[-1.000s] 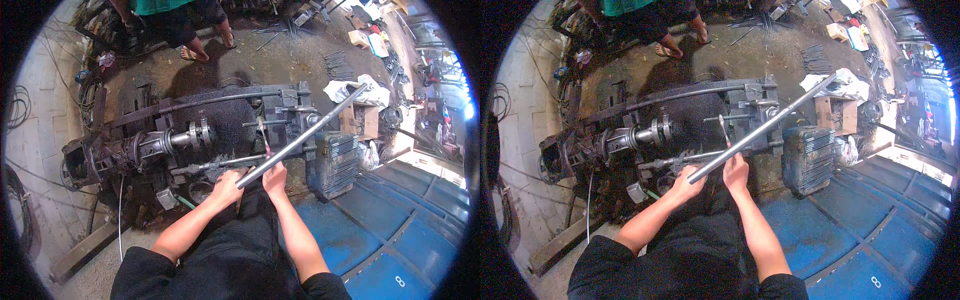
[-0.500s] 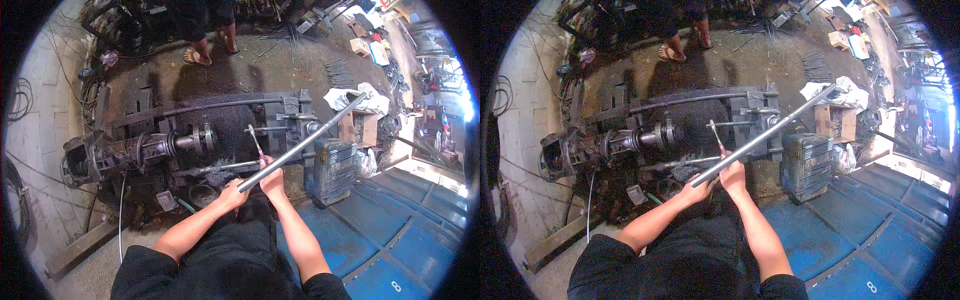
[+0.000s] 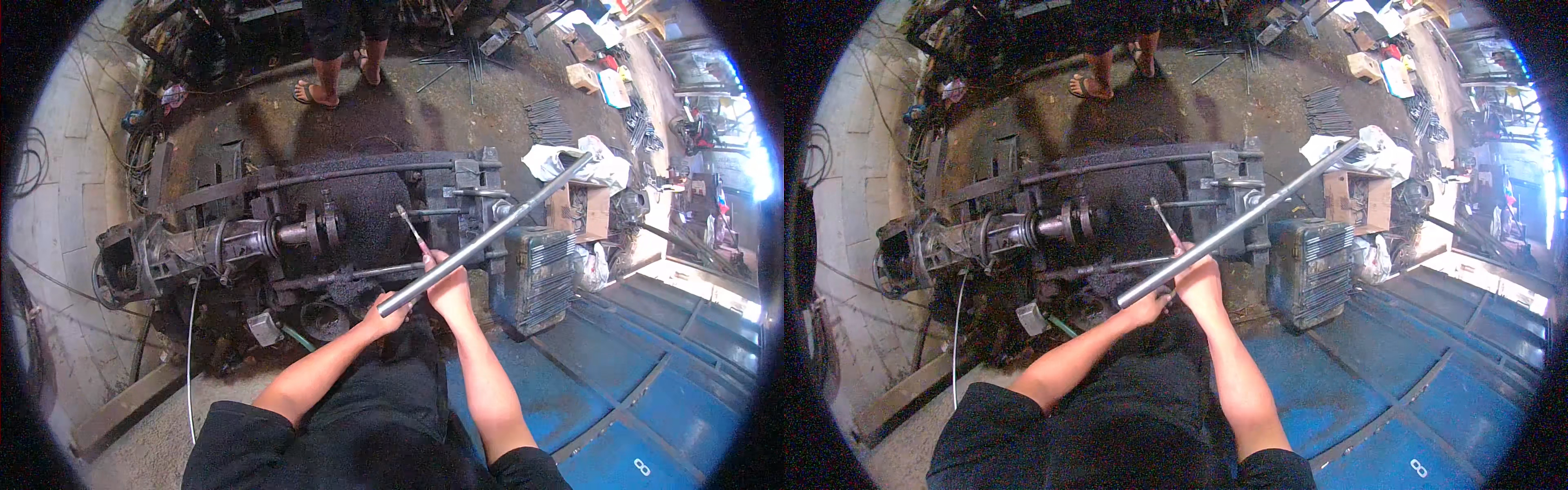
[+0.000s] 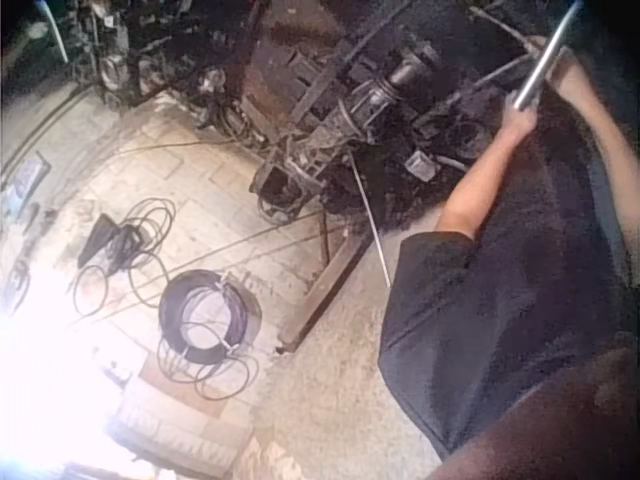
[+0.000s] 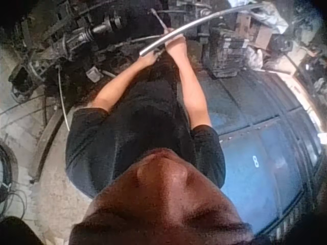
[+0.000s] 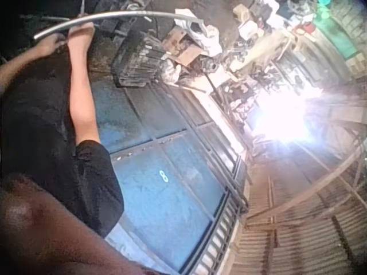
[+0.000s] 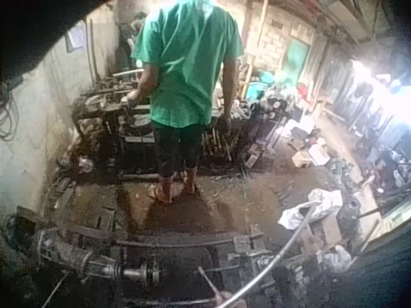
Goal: Using a manual lathe to machine a metal rod.
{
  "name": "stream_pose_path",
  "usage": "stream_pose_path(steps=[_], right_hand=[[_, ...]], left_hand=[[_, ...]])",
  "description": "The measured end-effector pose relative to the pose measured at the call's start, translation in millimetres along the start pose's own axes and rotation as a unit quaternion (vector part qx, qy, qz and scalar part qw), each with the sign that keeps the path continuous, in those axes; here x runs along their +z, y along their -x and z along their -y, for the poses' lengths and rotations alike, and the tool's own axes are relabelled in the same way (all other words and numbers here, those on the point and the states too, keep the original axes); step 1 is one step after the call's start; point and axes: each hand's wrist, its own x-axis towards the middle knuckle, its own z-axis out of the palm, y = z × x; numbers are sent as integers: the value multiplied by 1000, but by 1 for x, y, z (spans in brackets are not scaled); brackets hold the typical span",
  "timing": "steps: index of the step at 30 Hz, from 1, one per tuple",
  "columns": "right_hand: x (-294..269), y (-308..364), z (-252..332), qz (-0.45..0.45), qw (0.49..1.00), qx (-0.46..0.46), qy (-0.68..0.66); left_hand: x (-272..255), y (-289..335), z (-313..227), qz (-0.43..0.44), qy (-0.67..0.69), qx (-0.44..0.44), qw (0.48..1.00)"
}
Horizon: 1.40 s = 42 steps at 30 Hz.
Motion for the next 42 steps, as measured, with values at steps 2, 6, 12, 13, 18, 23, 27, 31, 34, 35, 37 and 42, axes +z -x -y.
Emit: stream_pose_path(steps=[2, 6, 12, 13, 18, 23, 27, 31, 34, 35, 37, 42], right_hand=[[-7, -4, 1, -4, 1000, 3, -1], [-10, -4, -4, -17, 999, 13, 24], [-26, -15, -1, 21, 997, 45, 61], [-31, -15, 2, 24, 997, 39, 60], [-41, -12, 0, 19, 998, 50, 26], [-53, 7, 0, -1, 998, 53, 29], [-63, 67, -28, 54, 996, 54, -53], [-48, 126, -90, -49, 998, 27, -26], [-48, 122, -148, 23, 990, 131, 39], [-46, 109, -162, 22, 997, 46, 56], [-49, 78, -166, 44, 995, -18, 87], [-49, 21, -161, 42, 993, -55, 95]], left_hand=[[0, -1, -5, 33, -8, -31, 999], [7, -3, 5, 47, 65, -115, 990], [5, -6, 9, 44, 29, -78, 996], [5, -7, 12, 45, 20, -89, 995], [3, -5, -6, 40, 17, -82, 996], [3, -13, -41, 87, -2, -172, 981], [21, -21, -20, 27, 89, -220, 971], [50, -39, 19, -40, -15, -166, 985], [70, -51, -6, -67, 53, -197, 977], [78, -56, -7, -99, 47, -172, 979], [93, -66, -14, -134, 38, -152, 978], [132, -106, -27, -239, 54, -137, 960]])
